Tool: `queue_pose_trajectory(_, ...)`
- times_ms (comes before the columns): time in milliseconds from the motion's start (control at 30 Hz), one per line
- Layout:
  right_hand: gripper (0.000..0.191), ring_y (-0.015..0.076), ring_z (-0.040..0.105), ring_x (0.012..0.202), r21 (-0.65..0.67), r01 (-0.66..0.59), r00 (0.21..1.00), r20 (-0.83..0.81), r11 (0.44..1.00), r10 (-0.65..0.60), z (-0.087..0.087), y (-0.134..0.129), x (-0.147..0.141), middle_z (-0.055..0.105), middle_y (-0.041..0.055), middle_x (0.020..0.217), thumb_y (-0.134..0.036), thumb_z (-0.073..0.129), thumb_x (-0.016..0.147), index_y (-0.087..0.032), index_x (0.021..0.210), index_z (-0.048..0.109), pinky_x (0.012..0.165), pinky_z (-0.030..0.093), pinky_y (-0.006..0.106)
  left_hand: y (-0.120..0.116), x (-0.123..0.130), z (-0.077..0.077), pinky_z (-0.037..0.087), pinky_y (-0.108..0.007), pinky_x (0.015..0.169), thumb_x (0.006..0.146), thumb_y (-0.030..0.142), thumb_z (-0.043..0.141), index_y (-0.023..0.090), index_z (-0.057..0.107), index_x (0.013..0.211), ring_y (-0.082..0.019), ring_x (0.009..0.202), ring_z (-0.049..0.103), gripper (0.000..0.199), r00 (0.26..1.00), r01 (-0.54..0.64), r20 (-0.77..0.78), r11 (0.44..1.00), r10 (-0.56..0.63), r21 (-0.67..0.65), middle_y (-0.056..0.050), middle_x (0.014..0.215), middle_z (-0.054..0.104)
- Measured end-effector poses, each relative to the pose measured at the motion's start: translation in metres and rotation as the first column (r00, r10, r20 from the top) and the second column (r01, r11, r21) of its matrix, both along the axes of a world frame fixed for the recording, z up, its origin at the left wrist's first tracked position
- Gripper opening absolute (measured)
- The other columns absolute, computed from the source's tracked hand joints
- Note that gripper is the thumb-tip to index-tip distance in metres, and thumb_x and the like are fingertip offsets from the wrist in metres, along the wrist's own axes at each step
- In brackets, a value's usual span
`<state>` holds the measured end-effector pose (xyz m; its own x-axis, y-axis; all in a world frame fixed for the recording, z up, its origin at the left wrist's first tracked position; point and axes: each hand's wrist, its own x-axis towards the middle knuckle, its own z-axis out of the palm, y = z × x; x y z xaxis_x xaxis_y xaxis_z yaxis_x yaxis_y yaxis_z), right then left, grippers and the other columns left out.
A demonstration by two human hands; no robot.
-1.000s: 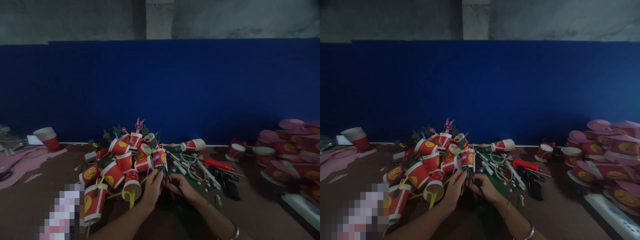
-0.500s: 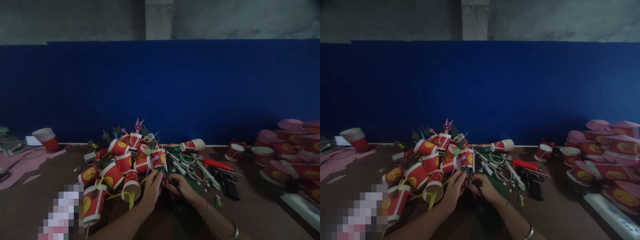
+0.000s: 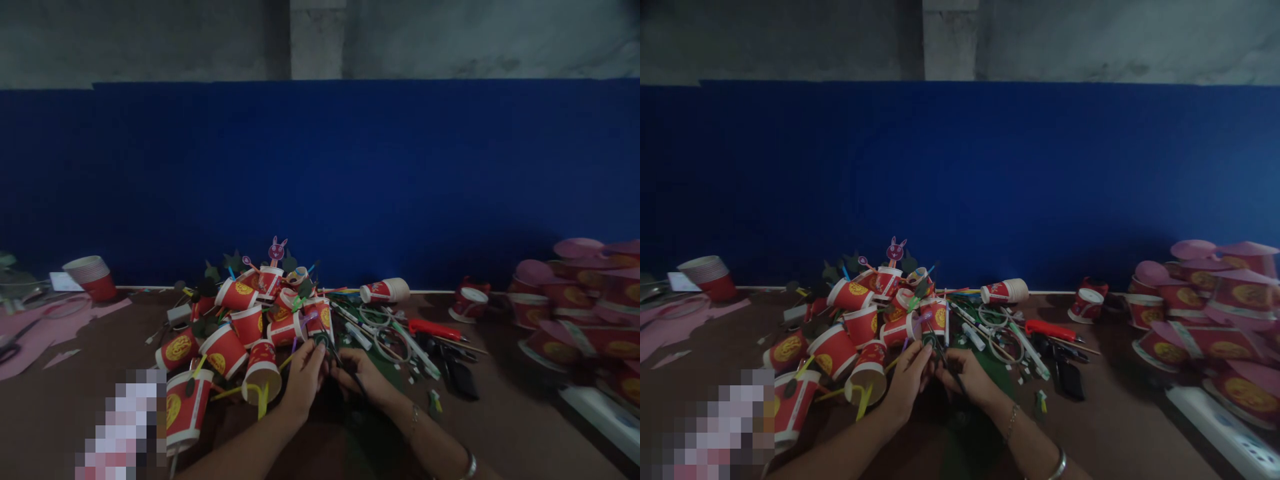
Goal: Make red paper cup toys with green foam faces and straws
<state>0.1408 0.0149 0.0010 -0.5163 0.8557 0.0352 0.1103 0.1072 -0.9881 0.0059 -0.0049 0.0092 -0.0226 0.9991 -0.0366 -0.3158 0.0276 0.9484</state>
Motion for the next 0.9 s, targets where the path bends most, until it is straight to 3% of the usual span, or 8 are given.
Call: queue_pose_trajectory(900,0.036,0.0039,0.035,0.032,-0.073,0.048,0.999,-0.004,0.996,-0.049,0.0064,-0.0007,-0.0009,0.041,-0.0094,0.041,-0.047,0.069,0.067,-0.017,0.062,0.049,0.032,0.029,0.015,0.0045,-0.0025,-0.0084,0.020,-0.013,0.031,0.070,0.055,0.061,0.018,0.048,0.066,-0.002,0.035,0.032,0.040,0.999,-0.025,-0.031,1.000,0.025,0.013,0.008,0.047,0.044)
